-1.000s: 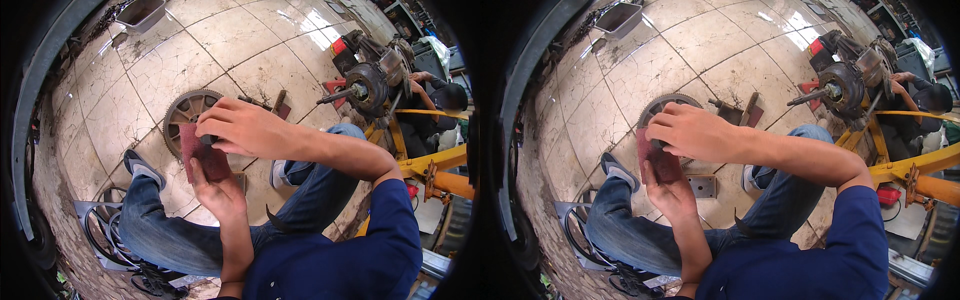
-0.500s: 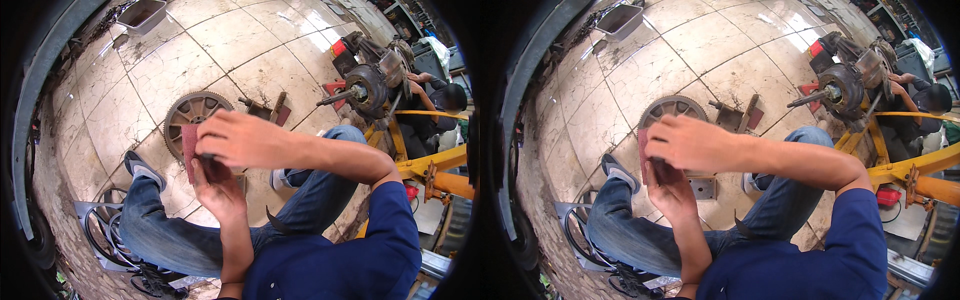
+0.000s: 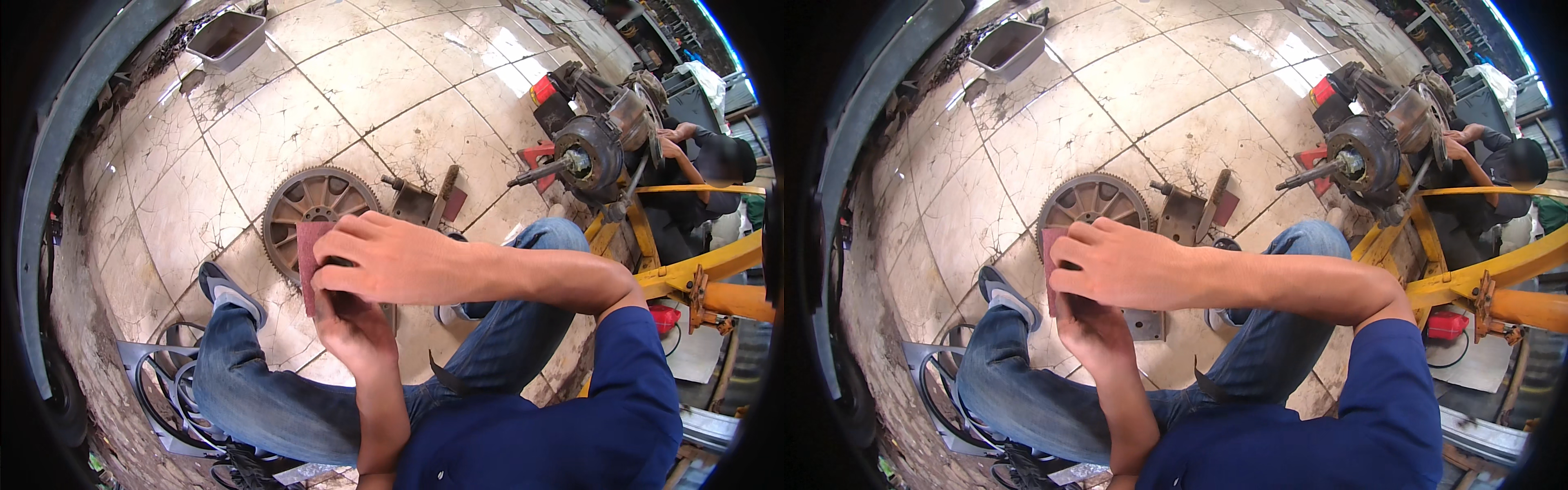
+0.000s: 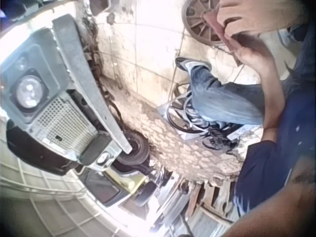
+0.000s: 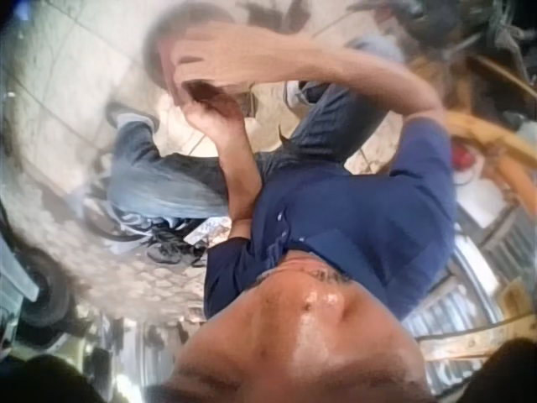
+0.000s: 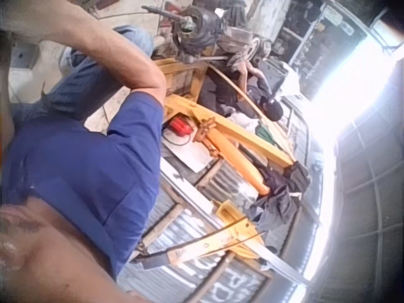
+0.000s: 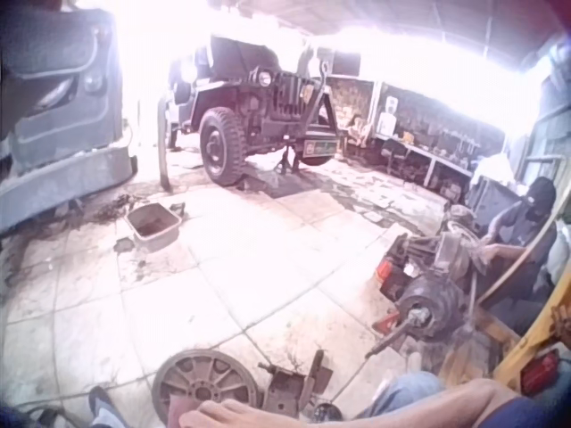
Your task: The person sits on the floor and uses a sanding block to smooth the surface of a small cylindrical metal part. They repeatedly rub the part against the sandpaper, rotate it to cover different sides, and occasionally inspect the surface.
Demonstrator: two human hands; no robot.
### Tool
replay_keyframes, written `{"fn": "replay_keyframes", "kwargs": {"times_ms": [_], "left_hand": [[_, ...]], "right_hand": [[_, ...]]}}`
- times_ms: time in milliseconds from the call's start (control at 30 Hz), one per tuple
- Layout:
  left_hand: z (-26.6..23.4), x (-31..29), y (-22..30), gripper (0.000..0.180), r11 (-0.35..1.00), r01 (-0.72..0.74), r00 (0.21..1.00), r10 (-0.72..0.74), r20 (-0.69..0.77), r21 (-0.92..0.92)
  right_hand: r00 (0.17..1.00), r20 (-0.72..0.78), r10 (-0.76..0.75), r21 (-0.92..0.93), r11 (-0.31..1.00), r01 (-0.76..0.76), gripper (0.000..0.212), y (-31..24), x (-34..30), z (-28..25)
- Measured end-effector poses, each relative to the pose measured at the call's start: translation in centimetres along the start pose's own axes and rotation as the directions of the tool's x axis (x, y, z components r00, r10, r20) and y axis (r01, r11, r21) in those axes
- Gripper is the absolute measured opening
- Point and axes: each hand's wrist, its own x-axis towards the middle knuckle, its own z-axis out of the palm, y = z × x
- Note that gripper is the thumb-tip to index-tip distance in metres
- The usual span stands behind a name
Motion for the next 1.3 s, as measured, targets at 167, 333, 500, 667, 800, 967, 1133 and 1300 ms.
{"fn": "replay_keyframes", "kwargs": {"times_ms": [167,333,500,667,800,967,1133,1300], "left_hand": [[1.1,0.4,0.0,0.039,0.996,0.012,0.982,0.005,-0.186,0.09],[0.0,0.3,0.1,0.038,1.0,0.006,0.995,-0.005,-0.099,0.011],[0.2,0.3,0.1,0.037,1.0,0.021,0.998,-0.022,-0.052,-0.019],[0.4,0.4,0.0,0.039,0.999,-0.019,0.992,0.024,-0.12,0.044],[0.1,0.3,-0.1,0.039,1.0,-0.006,0.992,0.006,-0.123,0.001],[0.7,0.5,-0.1,0.039,0.998,-0.03,0.988,0.037,-0.149,0.055],[0.5,0.3,0.1,0.039,1.0,0.003,0.998,-0.001,-0.069,0.025],[0.6,0.5,0.2,0.039,0.997,-0.022,0.99,0.032,-0.138,0.073]], "right_hand": [[0.997,-0.018,0.075,-0.042,0.996,-0.076,0.035,1.3,-0.1,-0.6],[0.998,-0.011,0.065,0.018,0.998,-0.065,0.04,0.8,0.0,-0.1],[0.994,0.001,0.112,0.135,0.985,-0.111,0.044,0.6,-0.2,0.0],[0.986,0.021,0.164,0.078,0.983,-0.165,0.04,1.3,0.1,-0.7],[0.988,-0.007,0.155,0.207,0.967,-0.15,0.041,0.8,-0.2,-0.6],[0.981,0.011,0.192,0.273,0.944,-0.188,0.041,1.8,-0.3,-0.3],[0.986,0.028,0.165,0.303,0.939,-0.165,0.039,0.9,-0.3,-0.6],[0.961,0.04,0.274,0.368,0.89,-0.269,0.041,1.9,-0.2,-0.7]]}}
